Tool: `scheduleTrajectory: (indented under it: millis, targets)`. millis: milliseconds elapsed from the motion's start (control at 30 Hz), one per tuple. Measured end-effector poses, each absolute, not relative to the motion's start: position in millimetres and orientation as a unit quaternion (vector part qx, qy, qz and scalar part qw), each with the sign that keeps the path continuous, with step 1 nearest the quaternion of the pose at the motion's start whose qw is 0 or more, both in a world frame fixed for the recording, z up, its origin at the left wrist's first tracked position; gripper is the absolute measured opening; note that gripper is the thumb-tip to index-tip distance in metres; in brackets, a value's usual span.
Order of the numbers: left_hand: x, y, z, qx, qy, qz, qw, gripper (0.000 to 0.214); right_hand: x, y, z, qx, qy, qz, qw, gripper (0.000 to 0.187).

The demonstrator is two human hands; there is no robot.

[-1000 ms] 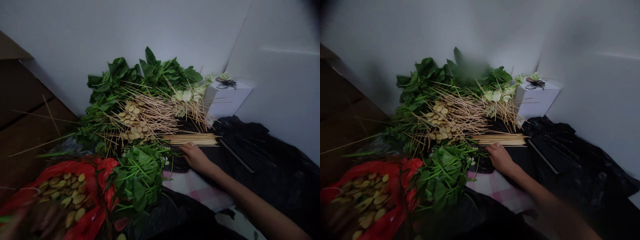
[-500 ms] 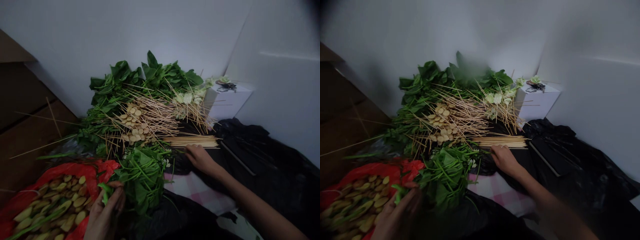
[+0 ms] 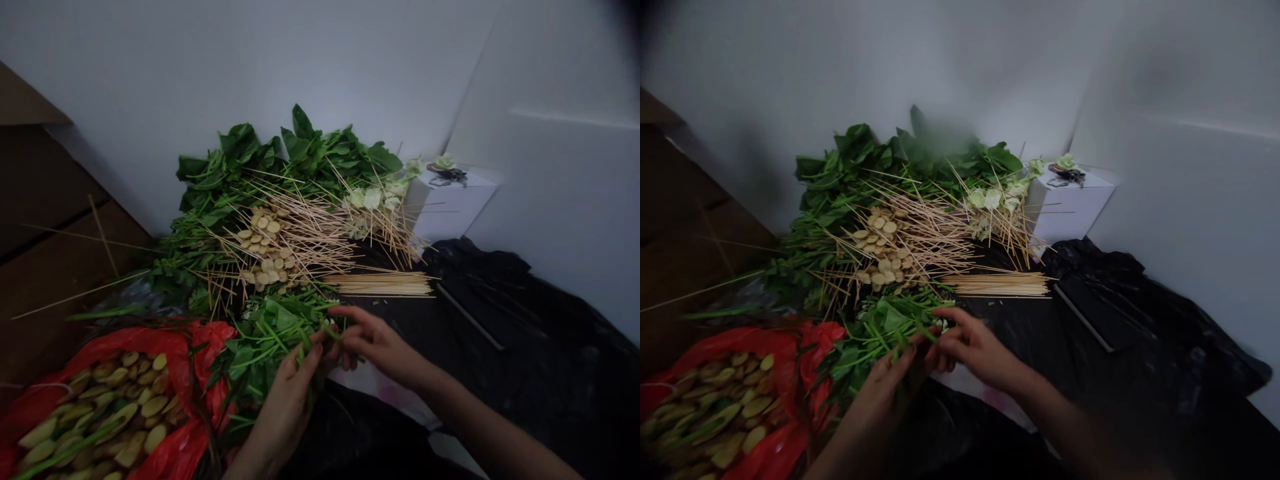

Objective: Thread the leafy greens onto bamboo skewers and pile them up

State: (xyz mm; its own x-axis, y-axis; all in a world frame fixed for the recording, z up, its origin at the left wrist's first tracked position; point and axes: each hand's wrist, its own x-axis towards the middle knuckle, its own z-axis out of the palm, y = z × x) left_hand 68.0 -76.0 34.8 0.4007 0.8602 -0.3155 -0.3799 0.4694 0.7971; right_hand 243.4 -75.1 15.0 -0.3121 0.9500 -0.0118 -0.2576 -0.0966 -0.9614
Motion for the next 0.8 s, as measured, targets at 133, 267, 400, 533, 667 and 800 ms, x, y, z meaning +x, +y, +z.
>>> scheduleTrajectory:
  millis: [133,267,400,533,667,800]
  targets:
    - [75.3,-79.4,36.2,0.33,0.356,0.408,0.773,0.029,224.3,-83.1,14.0,-0.357,-0.477,0.646,0.476,0.05]
    - [75.0,-79.6,29.9,0.311,0.334,0.414,0.788,0.032,223.6,-85.3,11.5,-0.35,-0.476,0.656,0.47,0.054]
    - [70.6,-76.2,20.3,0.263,0.314,0.429,0.805,0.029,228.6,-88.6,18.1,-0.359,-0.475,0.653,0.469,0.051]
    - [66.6,-73.0,18.8,0.238,0.326,0.439,0.803,0.023,233.1,-88.1,25.0,-0.38,-0.468,0.632,0.487,0.047]
    - [67.9,-74.0,14.1,0.226,0.318,0.431,0.814,0.023,228.7,-87.0,22.9,-0.385,-0.461,0.641,0.478,0.049]
    - [67.9,-76.6,6.7,0.196,0.331,0.437,0.813,0.022,226.6,-90.3,17.6,-0.393,-0.468,0.655,0.445,0.051]
